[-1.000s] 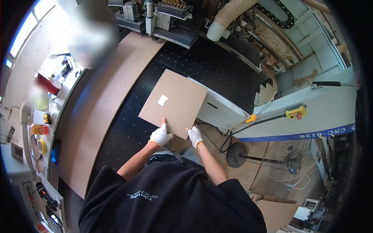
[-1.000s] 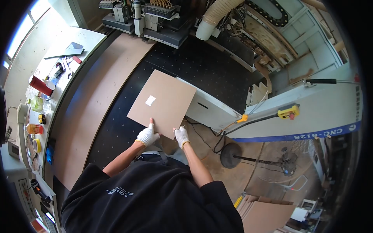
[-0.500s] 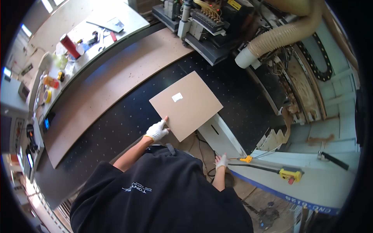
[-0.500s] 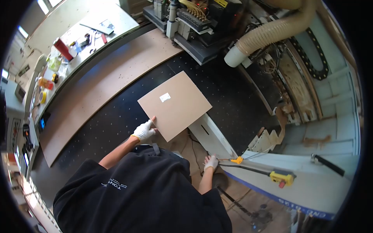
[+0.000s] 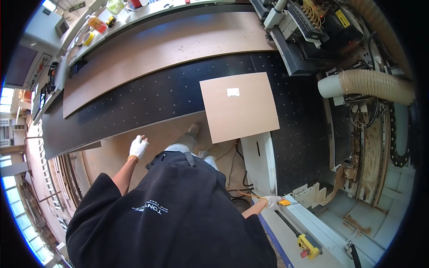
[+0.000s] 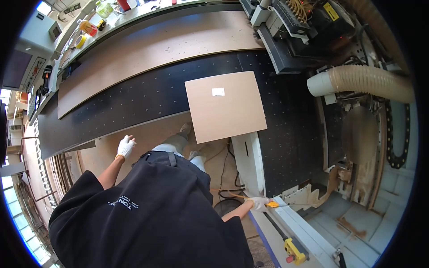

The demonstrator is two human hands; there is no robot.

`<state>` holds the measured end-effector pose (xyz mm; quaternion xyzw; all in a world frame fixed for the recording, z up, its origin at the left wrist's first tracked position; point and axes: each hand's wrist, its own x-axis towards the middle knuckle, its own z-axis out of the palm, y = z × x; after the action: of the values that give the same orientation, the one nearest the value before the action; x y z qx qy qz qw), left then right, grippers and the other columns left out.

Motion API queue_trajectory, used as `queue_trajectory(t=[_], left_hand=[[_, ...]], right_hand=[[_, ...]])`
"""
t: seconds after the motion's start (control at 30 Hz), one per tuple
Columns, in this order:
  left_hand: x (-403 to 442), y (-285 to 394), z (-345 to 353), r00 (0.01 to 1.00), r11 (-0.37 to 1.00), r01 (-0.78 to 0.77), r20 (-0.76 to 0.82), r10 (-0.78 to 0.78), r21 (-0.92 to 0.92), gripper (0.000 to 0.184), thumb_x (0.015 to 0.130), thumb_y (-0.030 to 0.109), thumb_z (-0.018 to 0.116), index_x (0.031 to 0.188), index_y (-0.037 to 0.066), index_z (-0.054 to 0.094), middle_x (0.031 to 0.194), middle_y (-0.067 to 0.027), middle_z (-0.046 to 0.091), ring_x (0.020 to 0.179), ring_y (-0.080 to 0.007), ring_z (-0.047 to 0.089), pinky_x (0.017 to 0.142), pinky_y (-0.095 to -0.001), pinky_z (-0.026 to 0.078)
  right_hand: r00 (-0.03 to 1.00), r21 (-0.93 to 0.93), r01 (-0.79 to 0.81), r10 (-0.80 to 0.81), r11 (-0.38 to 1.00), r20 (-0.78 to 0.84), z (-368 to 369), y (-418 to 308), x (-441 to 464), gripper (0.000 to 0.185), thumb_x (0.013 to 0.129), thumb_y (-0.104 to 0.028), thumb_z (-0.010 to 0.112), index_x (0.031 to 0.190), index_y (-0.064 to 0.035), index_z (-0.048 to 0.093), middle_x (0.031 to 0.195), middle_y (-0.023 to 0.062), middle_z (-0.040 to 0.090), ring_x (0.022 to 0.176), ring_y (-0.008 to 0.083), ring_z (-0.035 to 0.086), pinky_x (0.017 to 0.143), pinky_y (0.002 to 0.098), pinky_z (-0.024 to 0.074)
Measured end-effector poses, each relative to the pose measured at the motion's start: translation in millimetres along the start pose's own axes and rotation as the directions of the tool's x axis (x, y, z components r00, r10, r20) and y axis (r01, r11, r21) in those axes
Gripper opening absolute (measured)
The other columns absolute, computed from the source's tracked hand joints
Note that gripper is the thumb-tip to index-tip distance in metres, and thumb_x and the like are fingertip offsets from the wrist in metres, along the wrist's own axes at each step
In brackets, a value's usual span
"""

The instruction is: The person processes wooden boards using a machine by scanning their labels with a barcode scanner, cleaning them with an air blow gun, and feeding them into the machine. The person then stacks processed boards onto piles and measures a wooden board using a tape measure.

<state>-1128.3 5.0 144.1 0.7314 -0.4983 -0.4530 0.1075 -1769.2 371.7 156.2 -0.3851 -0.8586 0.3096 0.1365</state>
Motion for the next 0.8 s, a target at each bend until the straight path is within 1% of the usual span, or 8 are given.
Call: queue_trajectory(t=[0.1,0.13,0.2,0.23,0.3,0.5,0.53,0.8], left_hand=[[8.4,-10.1,-11.8,0.992,0.996,-0.066,-0.110,0.058,-0.068,0.048,0.101,0.013,0.059,0.144,-0.006,0.060,0.128,-0.0185,0.078,0.113,-0.0246,0.078,0.091,-0.0339,0.061],[17.0,-10.9,-10.9,0.981,0.981,-0.111,-0.173,0.084,-0.157,0.045,0.101,0.012,0.059,0.143,-0.005,0.061,0.128,-0.0177,0.078,0.108,-0.0229,0.077,0.089,-0.0329,0.060],[30.6,-6.0,-7.5,0.968,0.953,-0.158,-0.232,0.097,-0.260,0.043,0.102,0.011,0.060,0.143,-0.004,0.062,0.128,-0.0169,0.078,0.104,-0.0211,0.077,0.088,-0.0319,0.059],[36.3,9.2,-9.5,0.979,0.967,-0.133,-0.178,0.095,-0.217,0.041,0.106,0.012,0.057,0.143,-0.004,0.062,0.127,-0.0154,0.077,0.103,-0.0185,0.076,0.087,-0.0312,0.059],[44.9,46.8,-17.1,0.986,0.989,-0.131,-0.114,0.122,-0.070,0.034,0.110,0.015,0.058,0.138,-0.001,0.066,0.111,-0.0080,0.076,0.090,-0.0110,0.070,0.080,-0.0280,0.057],[115.1,69.4,-53.8,0.949,0.948,-0.304,-0.111,0.294,-0.098,0.030,0.104,0.023,0.070,0.129,0.006,0.073,0.111,-0.0178,0.082,0.099,-0.0258,0.080,0.088,-0.0369,0.061],[114.3,88.8,-74.1,0.956,0.955,-0.285,-0.090,0.278,-0.084,0.030,0.104,0.025,0.070,0.128,0.007,0.074,0.112,-0.0182,0.081,0.102,-0.0305,0.080,0.091,-0.0400,0.060],[210.2,-12.9,-233.1,0.716,0.882,-0.365,-0.515,0.471,0.298,0.044,0.096,0.029,0.078,0.135,0.007,0.072,0.132,-0.0159,0.074,0.126,-0.0385,0.066,0.111,-0.0486,0.051]], right_hand=[[0.939,0.424,-0.201,0.050,0.883,0.341,13.7,-25.9,-14.9,0.060,0.105,-0.055,0.068,0.112,0.0047,0.072,0.106,0.0125,0.079,0.068,0.0205,0.064,0.056,0.0341,0.0514],[0.804,0.395,-0.306,0.013,0.866,0.594,23.1,-40.3,-24.4,0.056,0.105,-0.057,0.069,0.107,-0.0006,0.073,0.097,0.0087,0.078,0.057,0.0123,0.054,0.049,0.0273,0.0405],[0.532,0.100,0.124,-0.151,0.987,0.833,21.5,-69.8,-62.4,0.055,0.103,-0.056,0.073,0.094,-0.0023,0.075,0.074,0.0090,0.074,0.052,0.0122,0.055,0.050,0.0288,0.0436],[0.388,0.327,0.327,-0.441,0.887,0.809,52.5,-53.7,-79.7,0.056,0.101,-0.058,0.074,0.089,-0.0030,0.077,0.067,0.0071,0.072,0.056,0.0131,0.065,0.055,0.0317,0.0503],[0.247,0.087,0.731,-0.381,0.677,0.891,14.8,-97.9,-157.9,0.058,0.097,-0.060,0.078,0.091,-0.0030,0.080,0.070,0.0069,0.074,0.063,0.0188,0.073,0.063,0.0387,0.0569],[-0.090,0.205,0.937,-0.373,0.282,0.923,-43.7,-103.2,-307.2,0.059,0.094,-0.062,0.079,0.099,-0.0028,0.081,0.078,0.0170,0.078,0.073,0.0364,0.077,0.071,0.0443,0.0589],[-0.140,0.235,0.945,-0.367,0.226,0.919,-49.7,-97.3,-328.9,0.056,0.095,-0.059,0.079,0.088,-0.0038,0.080,0.068,0.0101,0.074,0.064,0.0232,0.075,0.067,0.0396,0.0583],[-0.418,0.440,0.892,-0.182,0.104,0.890,-120.7,-78.4,-553.2,0.055,0.093,-0.056,0.083,0.099,-0.0014,0.082,0.077,0.0119,0.078,0.070,0.0228,0.074,0.069,0.0395,0.0559]])
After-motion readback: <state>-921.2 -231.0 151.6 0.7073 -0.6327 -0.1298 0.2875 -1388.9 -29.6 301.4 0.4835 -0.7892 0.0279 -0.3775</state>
